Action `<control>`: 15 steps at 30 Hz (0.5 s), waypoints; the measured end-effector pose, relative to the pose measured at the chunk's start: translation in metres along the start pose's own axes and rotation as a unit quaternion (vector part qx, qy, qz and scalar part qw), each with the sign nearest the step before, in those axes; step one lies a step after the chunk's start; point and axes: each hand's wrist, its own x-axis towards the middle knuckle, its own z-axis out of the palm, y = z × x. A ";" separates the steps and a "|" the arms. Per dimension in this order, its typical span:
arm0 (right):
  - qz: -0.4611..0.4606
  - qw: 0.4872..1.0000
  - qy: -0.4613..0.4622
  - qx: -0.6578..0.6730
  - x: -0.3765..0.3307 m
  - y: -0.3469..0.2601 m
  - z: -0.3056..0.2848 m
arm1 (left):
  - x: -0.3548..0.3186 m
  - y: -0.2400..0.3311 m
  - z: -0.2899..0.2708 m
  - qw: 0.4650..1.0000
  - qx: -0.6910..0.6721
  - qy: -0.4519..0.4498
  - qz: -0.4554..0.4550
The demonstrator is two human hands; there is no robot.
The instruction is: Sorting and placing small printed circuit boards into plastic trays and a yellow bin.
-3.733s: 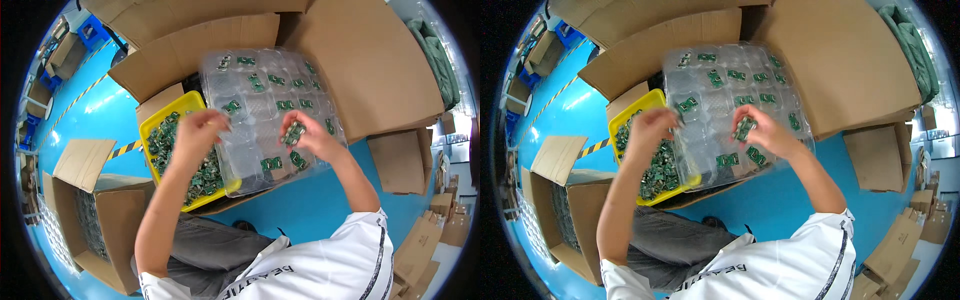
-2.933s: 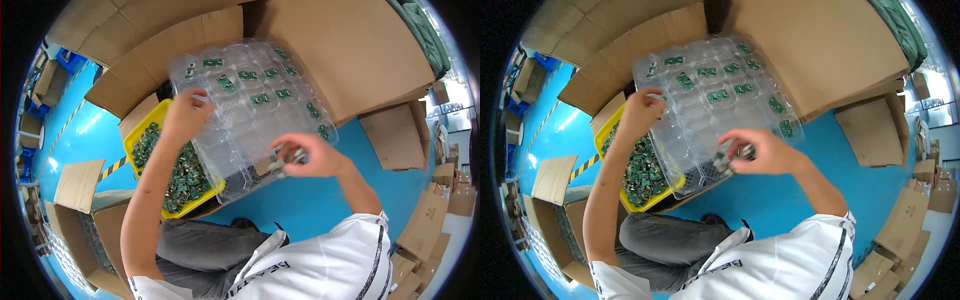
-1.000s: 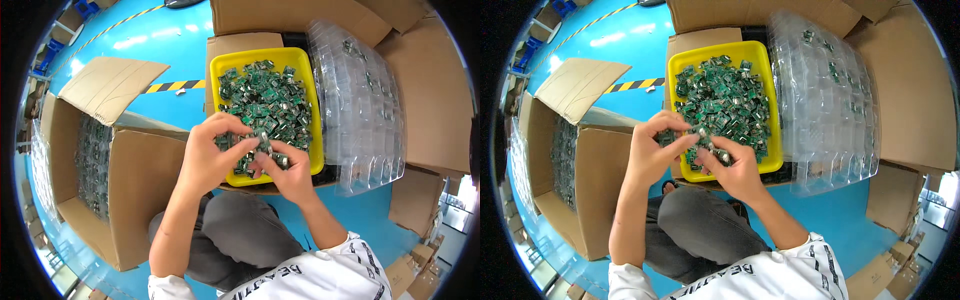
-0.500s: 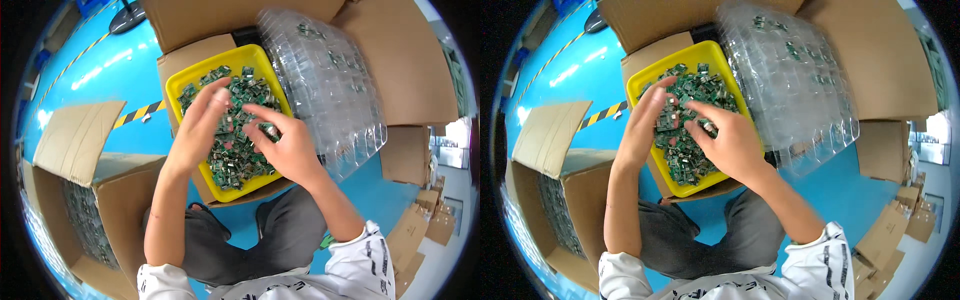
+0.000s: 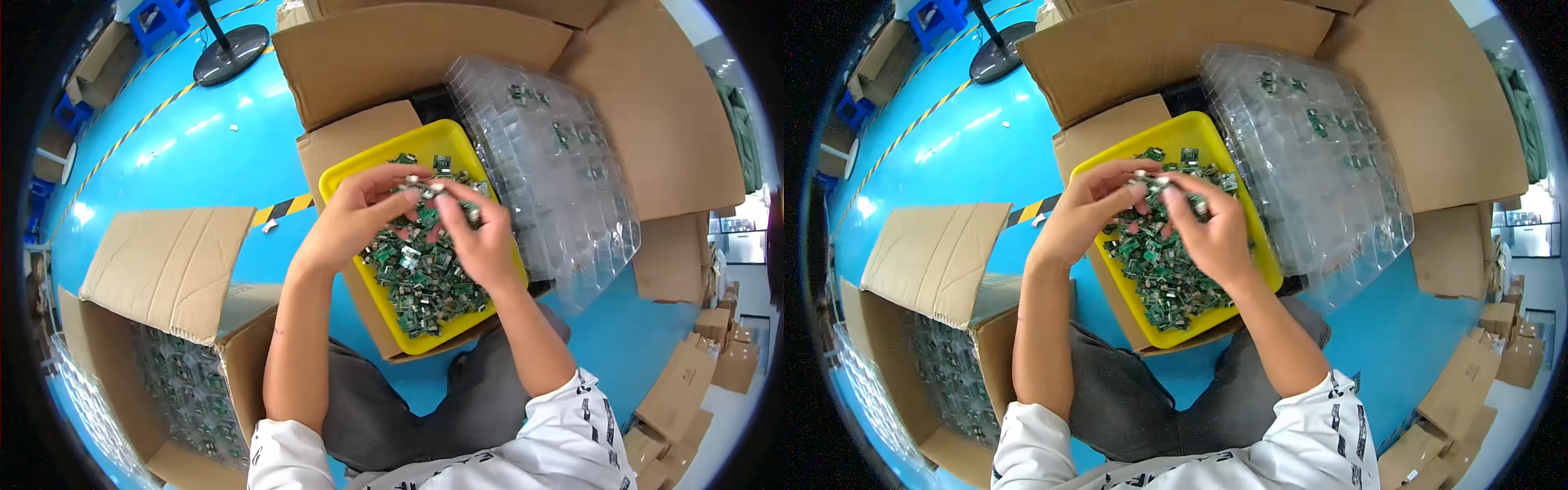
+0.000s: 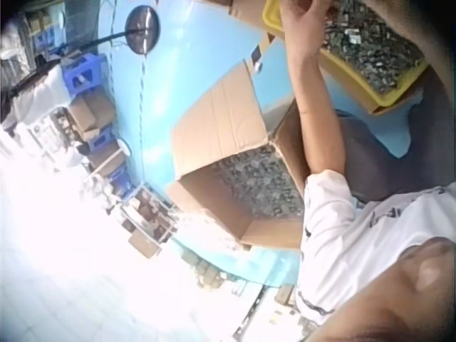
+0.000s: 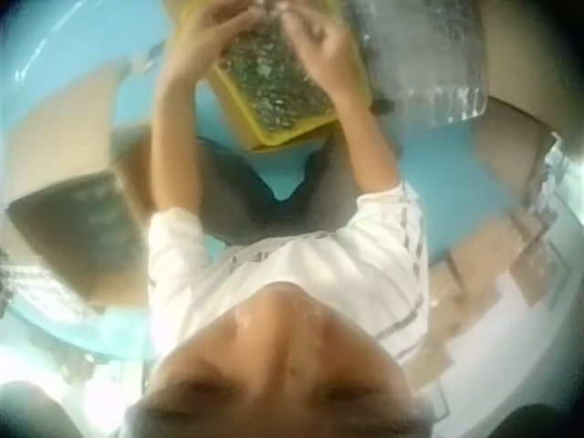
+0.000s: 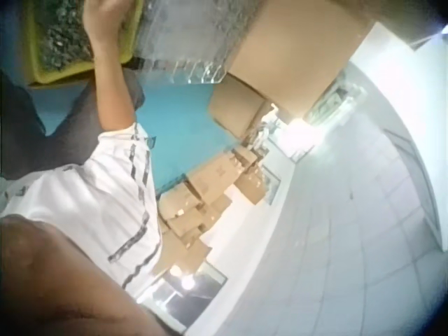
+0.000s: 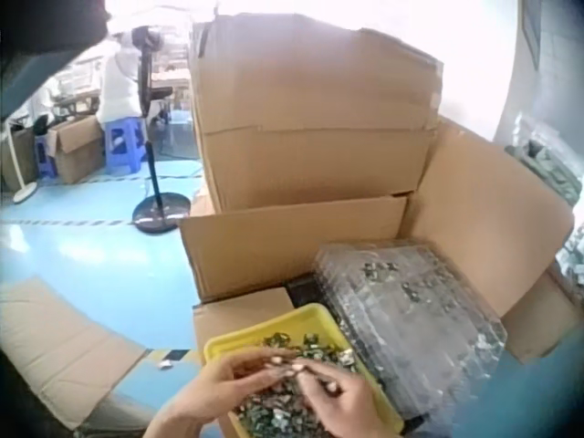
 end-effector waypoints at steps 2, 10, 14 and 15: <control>0.055 0.997 0.011 0.053 0.005 -0.002 0.000 | 0.001 -0.001 0.001 0.999 0.022 0.040 0.006; 0.142 0.984 -0.006 0.109 0.009 0.008 -0.009 | 0.010 -0.001 -0.011 0.999 0.032 0.005 -0.032; 0.171 0.971 0.016 0.167 0.008 0.012 -0.002 | 0.017 -0.003 -0.018 0.998 -0.006 -0.062 -0.027; 0.180 0.965 -0.012 0.190 0.010 0.012 -0.005 | 0.019 -0.002 -0.022 0.997 -0.010 -0.072 -0.031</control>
